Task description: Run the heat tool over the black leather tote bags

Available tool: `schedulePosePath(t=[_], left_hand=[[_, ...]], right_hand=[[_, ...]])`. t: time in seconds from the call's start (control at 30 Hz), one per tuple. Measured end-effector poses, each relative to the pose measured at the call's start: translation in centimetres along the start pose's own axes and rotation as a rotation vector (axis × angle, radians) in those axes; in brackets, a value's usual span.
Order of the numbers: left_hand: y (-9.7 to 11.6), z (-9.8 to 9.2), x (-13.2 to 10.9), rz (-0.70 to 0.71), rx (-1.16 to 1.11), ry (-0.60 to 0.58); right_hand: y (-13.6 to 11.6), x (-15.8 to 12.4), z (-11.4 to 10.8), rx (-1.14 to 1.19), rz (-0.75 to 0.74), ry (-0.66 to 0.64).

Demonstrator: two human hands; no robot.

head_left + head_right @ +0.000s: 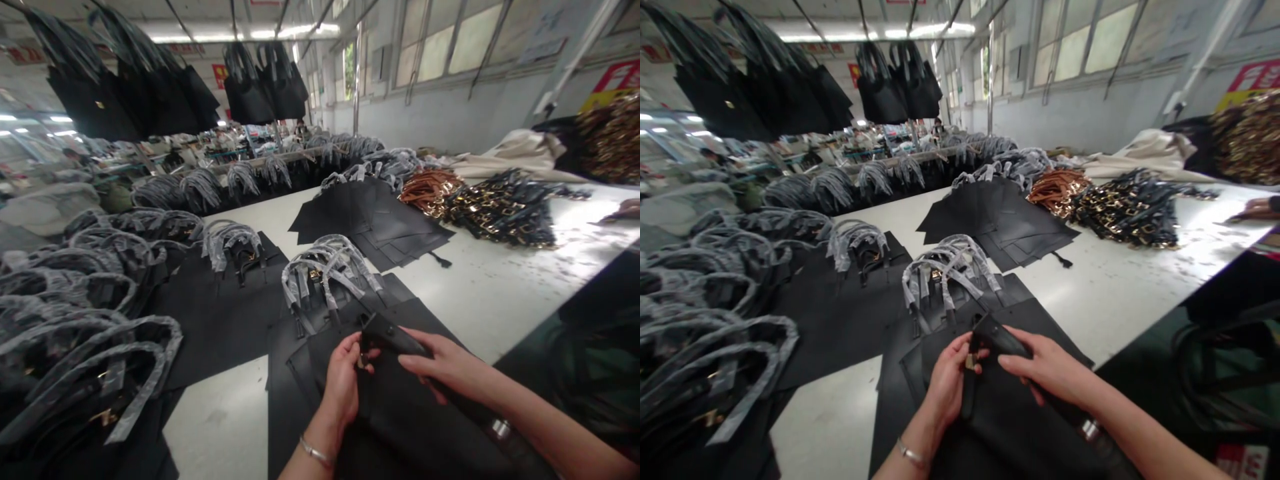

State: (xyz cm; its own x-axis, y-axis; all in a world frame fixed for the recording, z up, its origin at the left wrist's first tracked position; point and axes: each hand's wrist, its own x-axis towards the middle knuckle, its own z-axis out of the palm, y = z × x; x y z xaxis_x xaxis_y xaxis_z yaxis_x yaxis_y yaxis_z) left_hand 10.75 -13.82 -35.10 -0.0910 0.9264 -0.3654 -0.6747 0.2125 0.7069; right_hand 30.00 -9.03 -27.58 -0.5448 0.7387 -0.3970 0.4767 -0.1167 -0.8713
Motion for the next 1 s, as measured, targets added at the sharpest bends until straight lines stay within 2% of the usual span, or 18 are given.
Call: schedulePosePath(t=[0.1,0.17,0.23,0.37,0.53,0.63,0.77,0.83,0.93,1.0], left_hand=[[0.3,0.4,-0.6,-0.197,-0.154,-0.013],[0.1,0.7,-1.0,-0.236,-0.152,-0.034],[-0.5,0.9,-1.2,-0.133,-0.069,-0.021],[-1.8,1.2,-1.4,0.105,0.169,0.09],[-2.5,0.8,-1.9,0.281,0.524,0.074],[-2.8,0.2,-2.0,0.282,0.637,0.06],[-2.7,-0.2,-1.7,0.184,0.638,0.11],[-2.4,-0.2,-1.5,0.163,0.609,0.102],[-2.1,0.2,-1.4,0.207,0.633,0.046],[-1.9,0.3,-1.5,0.203,0.712,0.033]], right_hand=[[0.1,-0.1,-0.2,-0.042,0.001,0.066],[0.5,-0.5,-0.5,-0.058,0.031,0.054],[0.9,-1.3,-0.8,-0.063,0.063,0.037],[1.5,-3.2,-0.8,-0.094,0.105,-0.024],[1.2,-3.5,0.2,-0.132,0.11,-0.094],[0.8,-2.2,1.0,-0.145,0.077,-0.071],[0.6,-0.9,0.8,-0.183,0.034,0.057],[0.9,-1.1,0.4,-0.162,0.054,0.013],[1.6,-1.6,0.4,-0.14,0.098,-0.109],[1.9,-1.5,0.8,-0.136,0.098,-0.063]])
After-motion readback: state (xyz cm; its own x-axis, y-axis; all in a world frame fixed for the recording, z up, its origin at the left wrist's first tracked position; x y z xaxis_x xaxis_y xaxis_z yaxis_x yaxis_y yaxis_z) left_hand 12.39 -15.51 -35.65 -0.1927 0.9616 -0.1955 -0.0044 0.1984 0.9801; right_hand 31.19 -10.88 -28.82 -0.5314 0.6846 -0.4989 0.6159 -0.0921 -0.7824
